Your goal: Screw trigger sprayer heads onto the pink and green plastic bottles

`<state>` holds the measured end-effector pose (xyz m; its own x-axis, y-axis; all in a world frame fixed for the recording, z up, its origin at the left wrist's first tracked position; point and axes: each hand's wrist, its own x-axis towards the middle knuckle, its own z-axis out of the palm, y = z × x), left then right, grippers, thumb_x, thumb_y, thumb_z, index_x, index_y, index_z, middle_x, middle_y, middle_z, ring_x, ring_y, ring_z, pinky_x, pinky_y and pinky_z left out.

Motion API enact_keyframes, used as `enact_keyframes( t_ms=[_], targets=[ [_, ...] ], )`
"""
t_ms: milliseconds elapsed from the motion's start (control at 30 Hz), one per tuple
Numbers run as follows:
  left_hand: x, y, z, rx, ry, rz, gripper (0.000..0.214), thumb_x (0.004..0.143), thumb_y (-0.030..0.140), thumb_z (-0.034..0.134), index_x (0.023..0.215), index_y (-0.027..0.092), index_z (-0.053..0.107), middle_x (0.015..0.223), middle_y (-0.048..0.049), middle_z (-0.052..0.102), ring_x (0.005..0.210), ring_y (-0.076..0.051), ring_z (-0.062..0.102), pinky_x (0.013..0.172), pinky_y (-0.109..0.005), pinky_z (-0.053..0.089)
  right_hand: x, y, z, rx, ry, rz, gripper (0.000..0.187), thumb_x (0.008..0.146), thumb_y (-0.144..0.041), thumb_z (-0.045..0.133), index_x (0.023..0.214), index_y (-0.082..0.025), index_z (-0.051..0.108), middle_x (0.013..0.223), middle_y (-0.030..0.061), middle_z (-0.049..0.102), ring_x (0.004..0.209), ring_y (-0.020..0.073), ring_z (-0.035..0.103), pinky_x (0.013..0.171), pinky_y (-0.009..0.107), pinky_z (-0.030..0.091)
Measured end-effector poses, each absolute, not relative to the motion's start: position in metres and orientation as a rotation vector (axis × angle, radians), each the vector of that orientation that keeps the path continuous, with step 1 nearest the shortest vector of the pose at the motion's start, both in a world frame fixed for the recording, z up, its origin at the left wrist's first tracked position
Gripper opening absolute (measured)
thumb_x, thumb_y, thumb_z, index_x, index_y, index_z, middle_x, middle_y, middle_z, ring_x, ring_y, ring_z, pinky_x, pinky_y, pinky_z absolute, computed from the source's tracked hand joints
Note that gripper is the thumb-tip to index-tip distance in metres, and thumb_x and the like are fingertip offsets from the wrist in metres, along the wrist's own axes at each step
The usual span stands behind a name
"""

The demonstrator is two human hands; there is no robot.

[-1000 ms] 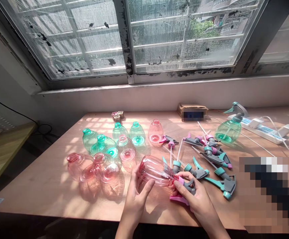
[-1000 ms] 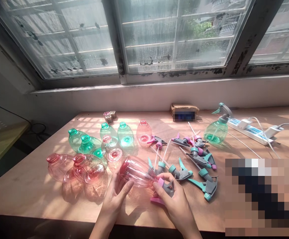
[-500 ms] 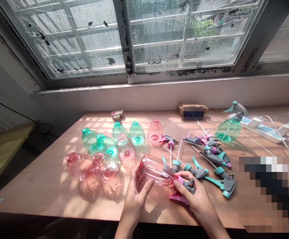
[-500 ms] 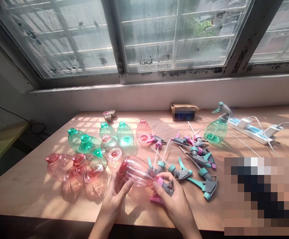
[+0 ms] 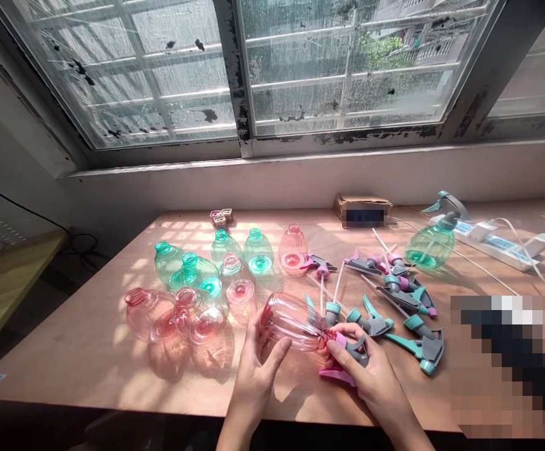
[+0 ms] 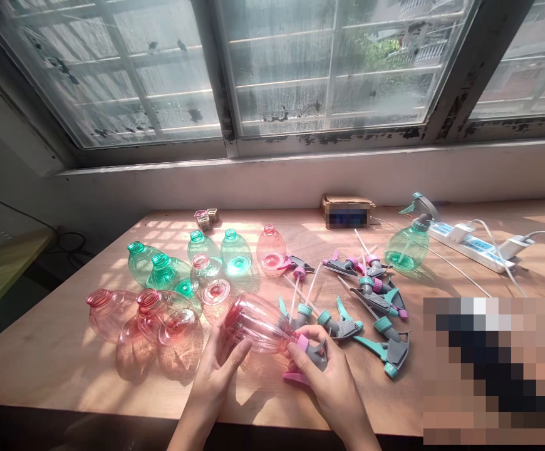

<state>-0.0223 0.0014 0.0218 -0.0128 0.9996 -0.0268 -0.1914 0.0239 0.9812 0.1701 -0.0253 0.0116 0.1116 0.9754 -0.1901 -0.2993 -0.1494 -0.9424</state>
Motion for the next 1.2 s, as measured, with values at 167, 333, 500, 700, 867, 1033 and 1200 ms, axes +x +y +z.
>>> enact_keyframes(
  t_ms=[167,333,500,700,867,1033,1200],
  targets=[
    [-0.0224,0.0013,0.0215,1.047,1.094,1.290,0.067,0.088,0.046,0.082,0.147,0.027,0.056,0.153,-0.0110,0.063,0.149,-0.035,0.052,0.124,-0.048,0.041,0.1703,-0.0251,0.0103,-1.159,-0.804,1.356,0.046,0.083,-0.057,0.089,0.104,-0.021,0.070,0.083,0.0025,0.075,0.078,0.0206,0.071,0.072,0.036,0.070],
    [-0.0222,0.0014,0.0215,1.051,1.101,1.297,0.067,0.088,0.046,0.082,0.146,0.027,0.056,0.153,-0.0118,0.063,0.149,-0.036,0.052,0.124,-0.050,0.040,0.1692,-0.0252,0.0116,-1.164,-0.795,1.344,0.047,0.081,-0.059,0.089,0.102,-0.021,0.071,0.082,0.0023,0.075,0.077,0.0209,0.071,0.072,0.036,0.070],
    [-0.0221,0.0015,0.0212,1.046,1.106,1.294,0.065,0.087,0.047,0.082,0.144,0.028,0.058,0.152,-0.0112,0.064,0.148,-0.036,0.053,0.123,-0.049,0.042,0.1685,-0.0257,0.0135,-1.182,-0.794,1.324,0.048,0.079,-0.060,0.090,0.101,-0.021,0.072,0.081,0.0027,0.074,0.077,0.0225,0.072,0.072,0.039,0.070],
    [-0.0232,0.0023,0.0187,1.060,1.105,1.294,0.065,0.087,0.048,0.082,0.145,0.029,0.059,0.154,-0.0105,0.063,0.152,-0.036,0.049,0.124,-0.047,0.042,0.1685,-0.0258,0.0148,-1.188,-0.800,1.322,0.048,0.079,-0.061,0.090,0.101,-0.022,0.072,0.081,0.0030,0.075,0.077,0.0227,0.073,0.071,0.037,0.070],
    [-0.0252,0.0032,0.0155,1.077,1.105,1.282,0.071,0.087,0.049,0.082,0.150,0.030,0.056,0.157,-0.0109,0.061,0.152,-0.036,0.049,0.124,-0.049,0.042,0.1685,-0.0257,0.0147,-1.185,-0.792,1.326,0.050,0.078,-0.061,0.090,0.101,-0.021,0.072,0.081,0.0030,0.076,0.076,0.0225,0.073,0.072,0.039,0.070],
    [-0.0241,0.0023,0.0185,1.060,1.098,1.295,0.064,0.087,0.047,0.082,0.145,0.029,0.060,0.154,-0.0107,0.063,0.150,-0.036,0.051,0.123,-0.048,0.042,0.1683,-0.0255,0.0135,-1.181,-0.799,1.322,0.048,0.080,-0.060,0.089,0.102,-0.021,0.072,0.081,0.0032,0.075,0.076,0.0222,0.072,0.071,0.038,0.070],
    [-0.0225,0.0016,0.0209,1.044,1.125,1.290,0.065,0.086,0.048,0.083,0.144,0.028,0.059,0.155,-0.0110,0.062,0.151,-0.037,0.050,0.124,-0.049,0.041,0.1666,-0.0253,0.0138,-1.191,-0.785,1.304,0.050,0.077,-0.062,0.090,0.100,-0.021,0.073,0.078,0.0023,0.074,0.073,0.0224,0.072,0.069,0.038,0.070]
  ],
)
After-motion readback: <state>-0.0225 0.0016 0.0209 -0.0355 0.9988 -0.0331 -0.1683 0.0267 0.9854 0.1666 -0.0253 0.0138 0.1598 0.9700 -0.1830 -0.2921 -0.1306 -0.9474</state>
